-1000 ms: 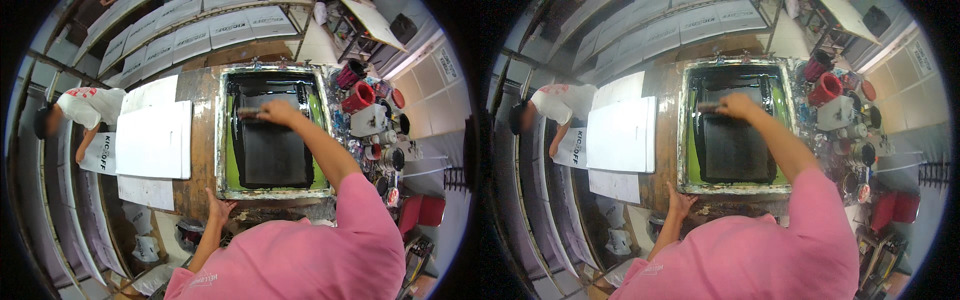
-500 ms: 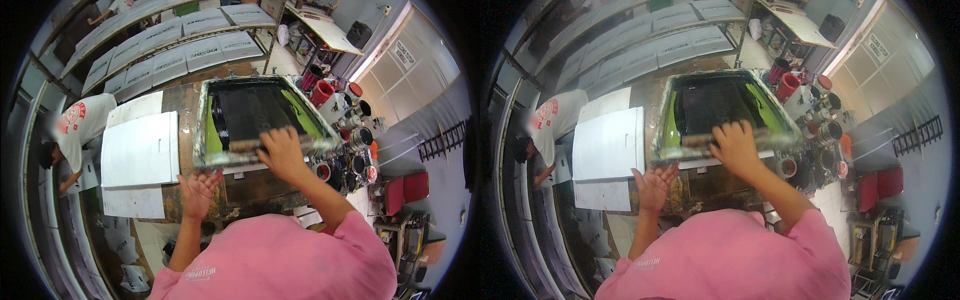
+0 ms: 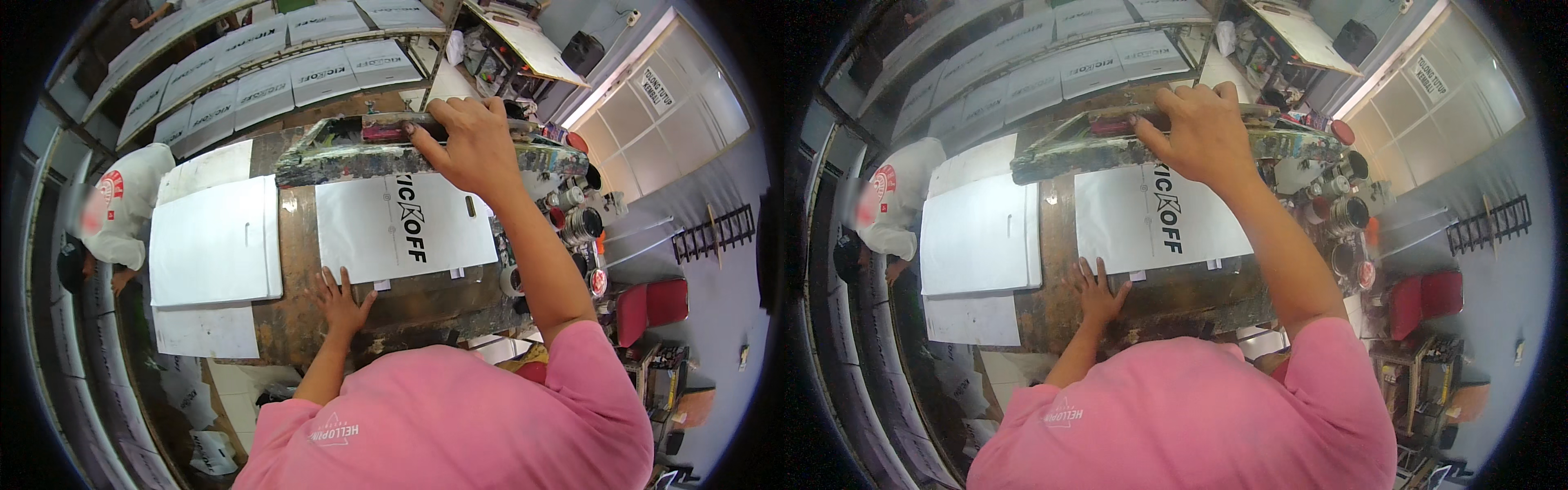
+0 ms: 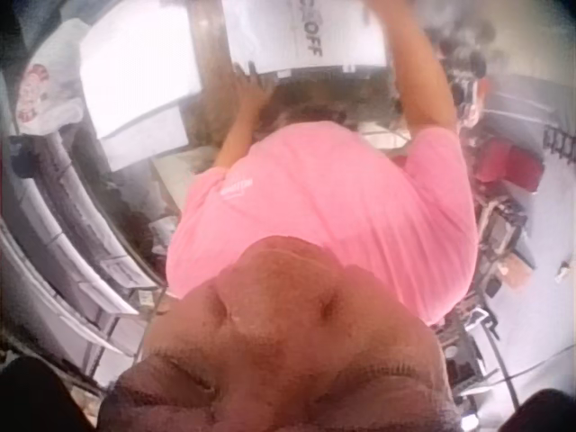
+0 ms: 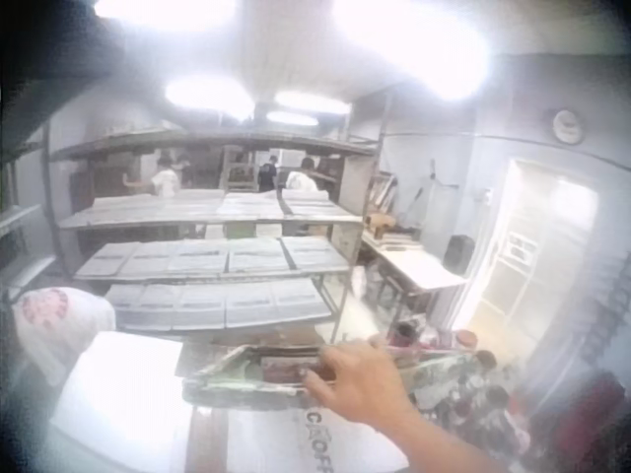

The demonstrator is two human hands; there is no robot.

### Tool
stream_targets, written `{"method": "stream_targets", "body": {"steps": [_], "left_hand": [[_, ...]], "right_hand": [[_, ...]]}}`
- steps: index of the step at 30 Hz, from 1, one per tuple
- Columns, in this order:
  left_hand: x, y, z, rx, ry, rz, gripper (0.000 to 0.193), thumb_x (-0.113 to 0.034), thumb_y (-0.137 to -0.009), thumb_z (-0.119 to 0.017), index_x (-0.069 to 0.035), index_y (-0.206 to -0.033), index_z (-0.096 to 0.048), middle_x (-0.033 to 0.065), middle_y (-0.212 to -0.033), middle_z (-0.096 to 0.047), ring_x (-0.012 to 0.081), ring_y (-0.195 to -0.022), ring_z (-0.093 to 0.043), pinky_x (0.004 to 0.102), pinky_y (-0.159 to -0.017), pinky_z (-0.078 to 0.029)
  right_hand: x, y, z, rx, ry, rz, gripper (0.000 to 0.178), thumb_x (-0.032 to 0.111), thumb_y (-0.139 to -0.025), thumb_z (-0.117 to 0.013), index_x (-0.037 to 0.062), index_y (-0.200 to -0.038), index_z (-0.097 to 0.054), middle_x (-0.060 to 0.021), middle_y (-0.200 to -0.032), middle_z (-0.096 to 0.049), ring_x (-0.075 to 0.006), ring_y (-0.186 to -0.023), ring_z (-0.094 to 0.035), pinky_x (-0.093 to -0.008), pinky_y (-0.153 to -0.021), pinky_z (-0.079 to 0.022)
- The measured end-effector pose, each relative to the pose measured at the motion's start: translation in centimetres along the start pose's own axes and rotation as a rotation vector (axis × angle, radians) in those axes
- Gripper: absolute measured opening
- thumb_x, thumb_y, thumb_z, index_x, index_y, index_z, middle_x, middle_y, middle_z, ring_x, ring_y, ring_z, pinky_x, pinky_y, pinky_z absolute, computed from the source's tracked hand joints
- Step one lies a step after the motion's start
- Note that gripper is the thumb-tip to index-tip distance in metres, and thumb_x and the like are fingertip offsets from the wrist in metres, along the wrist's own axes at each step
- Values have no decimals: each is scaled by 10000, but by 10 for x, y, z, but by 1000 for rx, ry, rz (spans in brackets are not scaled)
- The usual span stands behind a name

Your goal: The person performs screen printing on white bags by applying ink with a squeegee across a screen and then lifting the frame to reveal the printed logo.

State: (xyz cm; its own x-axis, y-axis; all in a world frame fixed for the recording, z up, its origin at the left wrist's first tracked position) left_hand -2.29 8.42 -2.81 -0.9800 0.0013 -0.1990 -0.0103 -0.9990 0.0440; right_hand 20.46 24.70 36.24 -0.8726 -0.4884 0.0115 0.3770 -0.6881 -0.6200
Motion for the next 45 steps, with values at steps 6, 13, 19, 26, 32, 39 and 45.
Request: {"method": "stream_targets", "body": {"steps": [6,13,19,26,32,39,45], "left_hand": [[-20,-12,15,52,-90,10,1040,-802,-972,-340,16,-1614,-325,233,-1697,-263,401,-1609,-103,754,-1152,171],[-63,-74,140,-358,641,-4,517,-178,-966,-739,70,-1399,-604,243,-1224,-726,338,-1068,-719,412,-918,-557],[6,-37,102,-374,1067,323,540,-22,-971,-670,-36,-1500,-564,92,-924,-711,119,-777,-627,285,-720,-526],[173,0,110,-468,925,429,558,-44,-931,-708,-35,-1476,-593,-13,-722,-611,62,-654,-510,253,-607,-462],[368,-21,101,-496,477,480,626,-218,-854,-777,-56,-1440,-627,161,-939,-696,231,-853,-648,360,-788,-530],[322,-82,155,-330,229,805,1049,-670,-871,-730,-74,-1633,-325,416,-1571,-345,529,-1485,-341,539,-1221,-301],[-16,-26,215,57,1680,-424,891,-685,-1041,-422,15,-1585,-335,238,-1557,-479,327,-1422,-496,498,-1220,-335]], "right_hand": [[-9,-26,3,-48,-60,-10,424,484,-918,-652,69,-941,-734,-87,-805,-690,-279,-828,-661,-468,-861,-403],[-26,-53,0,-95,-52,-35,475,509,-923,-620,52,-887,-746,-118,-829,-732,-297,-869,-700,-503,-947,-416],[-21,-47,2,-72,-78,-46,481,512,-927,-612,50,-904,-743,-126,-848,-733,-310,-884,-696,-503,-978,-413],[-16,-29,5,-19,-57,-65,464,499,-921,-639,44,-920,-730,-126,-827,-705,-304,-884,-670,-461,-873,-407],[-5,-9,7,20,-36,-67,458,489,-925,-647,39,-953,-728,-120,-849,-712,-303,-883,-668,-462,-865,-407],[-12,5,7,-55,-3,-40,516,494,-935,-634,27,-1144,-690,-146,-870,-716,-328,-876,-676,-478,-860,-413],[15,51,-11,140,8,-21,658,487,-938,-638,-13,-1358,-559,-162,-1003,-667,-332,-971,-623,-479,-852,-410]]}}
Point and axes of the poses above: each hand's wrist, its own y-axis away from the middle knuckle, its own z-axis out of the back of the hand, x = y × z, the point moved 5 cm from there along -y, towards the middle knuckle
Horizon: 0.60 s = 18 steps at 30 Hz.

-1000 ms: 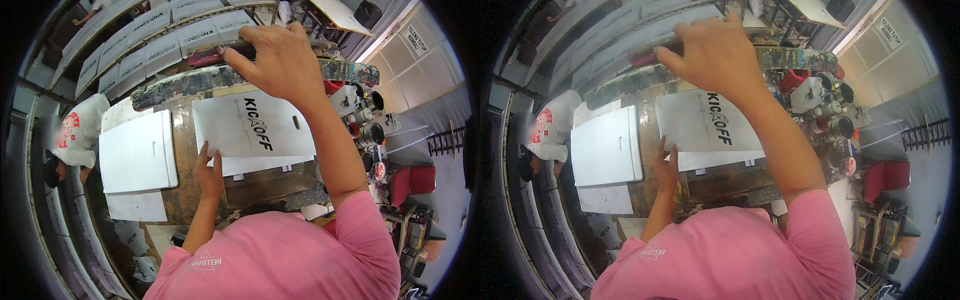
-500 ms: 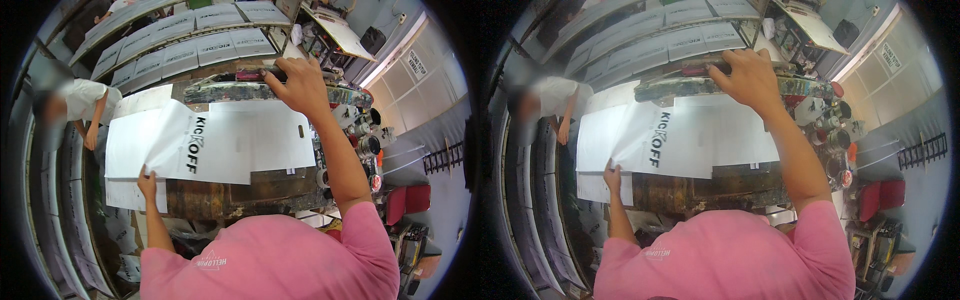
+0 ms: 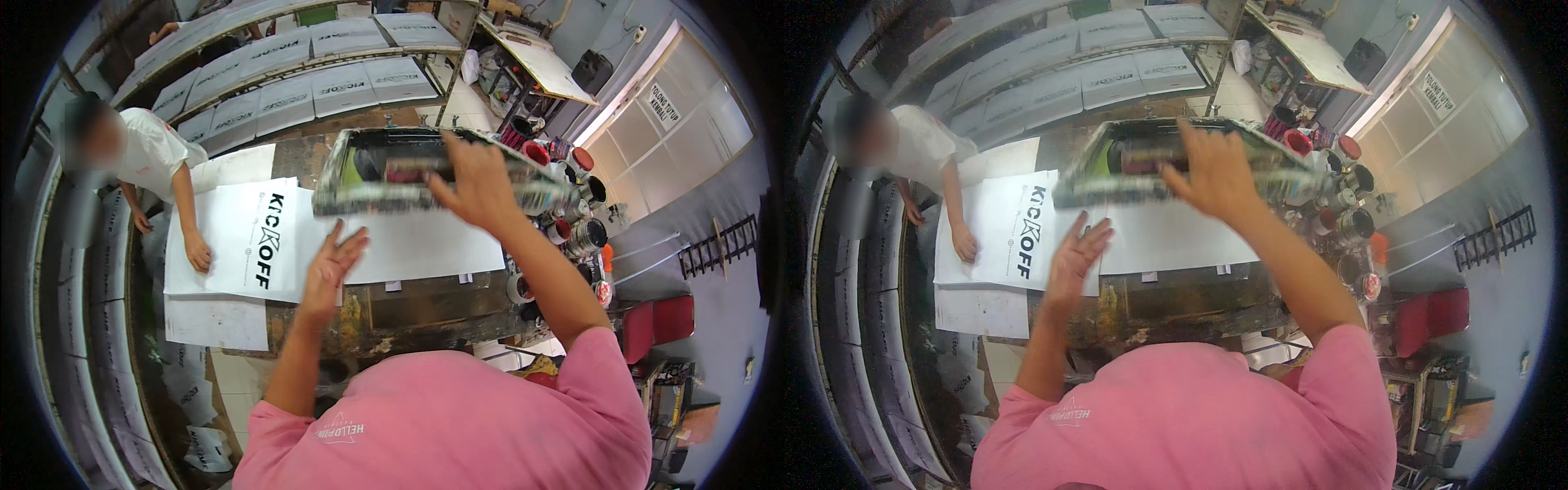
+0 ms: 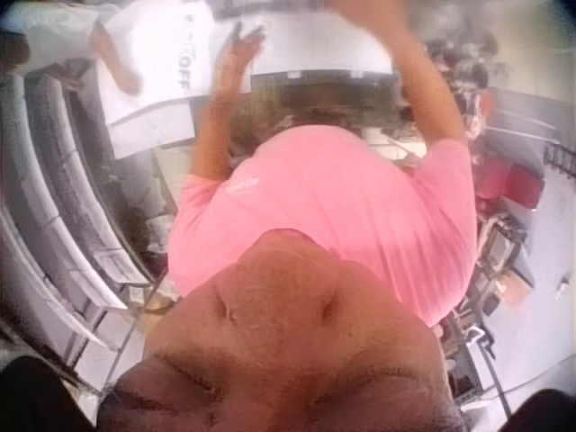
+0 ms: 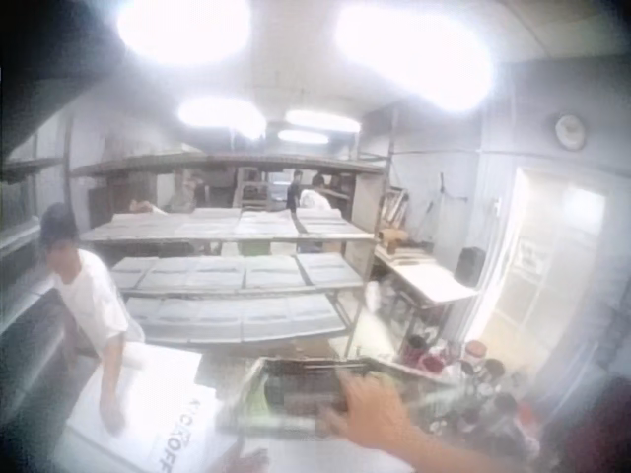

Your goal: The person performs screen printing on white bags by applying ink with a squeegee across a screen and then lifting the frame to reveal the printed logo.

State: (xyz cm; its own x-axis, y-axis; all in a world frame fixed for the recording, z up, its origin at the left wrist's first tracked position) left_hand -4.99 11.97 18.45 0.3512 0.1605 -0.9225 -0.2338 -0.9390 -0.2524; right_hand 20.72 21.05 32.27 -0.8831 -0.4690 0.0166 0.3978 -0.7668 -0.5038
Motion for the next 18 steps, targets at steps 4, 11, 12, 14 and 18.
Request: {"method": "stream_targets", "body": {"steps": [4,11,12,14,18], "left_hand": [[21,38,-49,-528,877,393,1067,-827,-954,-425,10,-1596,-269,235,-1535,-464,371,-1386,-505,510,-1195,-371],[155,113,-6,-699,541,905,1198,-944,-860,-390,11,-1579,-306,251,-1470,-502,381,-1346,-529,512,-1153,-419],[159,116,-5,-728,544,913,1212,-951,-851,-395,14,-1580,-304,258,-1485,-487,389,-1365,-515,512,-1156,-415],[175,123,-2,-818,555,986,1275,-975,-815,-413,18,-1600,-267,274,-1568,-398,420,-1447,-432,509,-1172,-395],[209,141,6,-915,519,1041,1320,-984,-807,-403,14,-1636,-157,290,-1627,-305,440,-1495,-350,529,-1201,-348]], "right_hand": [[-5,82,-67,503,-154,194,496,271,-849,-758,77,-1286,-624,-137,-1035,-631,-349,-1039,-618,-506,-890,-461],[-54,94,-228,451,-486,109,504,141,-866,-714,173,-1362,-624,-152,-1149,-674,-389,-1109,-625,-505,-955,-502],[-62,64,-244,405,-431,163,485,127,-874,-691,183,-1352,-632,-150,-1161,-670,-390,-1102,-624,-510,-957,-502],[-87,19,-293,305,-371,170,456,136,-906,-640,206,-1356,-621,-119,-1158,-667,-365,-1093,-627,-505,-951,-504],[-124,-61,-366,353,-187,133,414,194,-929,-678,205,-1340,-630,-94,-1164,-681,-336,-1075,-631,-479,-920,-521]]}}
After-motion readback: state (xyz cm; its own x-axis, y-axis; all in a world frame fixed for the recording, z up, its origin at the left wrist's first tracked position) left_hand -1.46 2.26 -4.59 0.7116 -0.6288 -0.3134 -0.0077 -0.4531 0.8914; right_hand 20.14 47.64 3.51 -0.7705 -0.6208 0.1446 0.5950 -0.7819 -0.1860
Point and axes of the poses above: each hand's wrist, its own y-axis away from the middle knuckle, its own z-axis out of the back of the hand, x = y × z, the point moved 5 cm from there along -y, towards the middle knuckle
